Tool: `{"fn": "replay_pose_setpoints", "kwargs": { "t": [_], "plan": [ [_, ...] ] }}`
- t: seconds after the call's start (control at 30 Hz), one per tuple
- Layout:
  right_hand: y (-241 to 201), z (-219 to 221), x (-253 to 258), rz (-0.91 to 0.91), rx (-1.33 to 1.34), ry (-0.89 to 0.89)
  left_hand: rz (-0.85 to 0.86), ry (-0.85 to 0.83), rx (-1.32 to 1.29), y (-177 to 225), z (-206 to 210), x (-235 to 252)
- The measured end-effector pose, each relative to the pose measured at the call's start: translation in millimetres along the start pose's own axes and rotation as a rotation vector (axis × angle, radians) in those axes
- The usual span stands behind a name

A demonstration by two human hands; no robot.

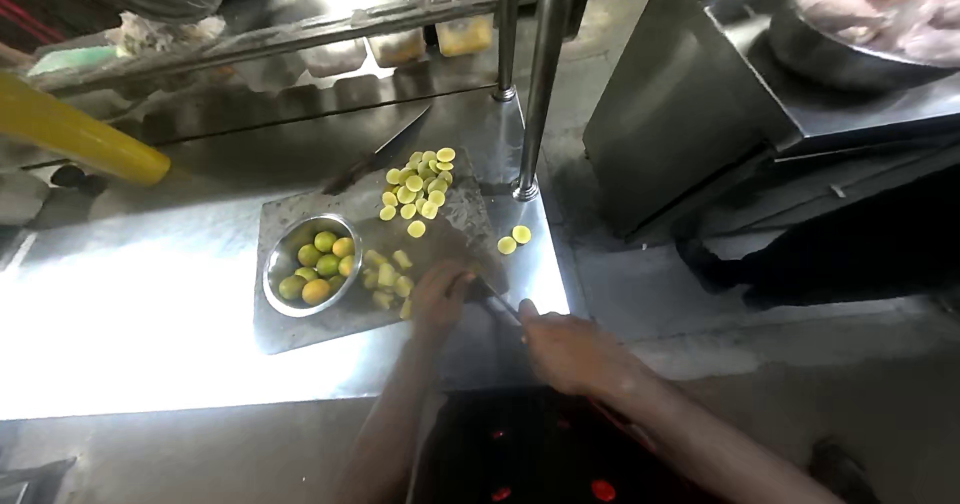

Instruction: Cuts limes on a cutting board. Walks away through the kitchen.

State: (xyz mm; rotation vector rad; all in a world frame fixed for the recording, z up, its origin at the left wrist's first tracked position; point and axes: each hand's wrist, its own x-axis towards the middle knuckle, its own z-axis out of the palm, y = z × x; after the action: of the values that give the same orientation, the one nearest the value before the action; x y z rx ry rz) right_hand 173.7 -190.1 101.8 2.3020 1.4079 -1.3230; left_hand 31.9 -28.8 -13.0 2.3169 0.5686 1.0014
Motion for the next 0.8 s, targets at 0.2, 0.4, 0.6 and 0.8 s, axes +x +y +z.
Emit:
{"fn": "replay_pose_setpoints", "kwargs": {
  "t": [0.2, 0.4, 0.6, 0.8],
  "plan": [
    [15.1, 16.7, -13.1, -0.015, 0.023, 0.029, -0.218, 0.023, 0.260, 18.8, -40.1, 18.9],
    [67.3, 41.7, -38.1, -0.065, 0.438, 0.182, -0.282, -0.374, 0.500, 40.4, -32.1, 53.1],
    [107.2, 67.3, -47.6, 0.034, 0.603, 0.363, -0.414, -0.785, 0.576, 62.6, 3.8, 81.8],
    [127.3, 102.4, -48.8, 0.048, 0.656, 0.419, -0.484, -0.697, 0.405, 35.1, -7.9, 118.2]
  ]
}}
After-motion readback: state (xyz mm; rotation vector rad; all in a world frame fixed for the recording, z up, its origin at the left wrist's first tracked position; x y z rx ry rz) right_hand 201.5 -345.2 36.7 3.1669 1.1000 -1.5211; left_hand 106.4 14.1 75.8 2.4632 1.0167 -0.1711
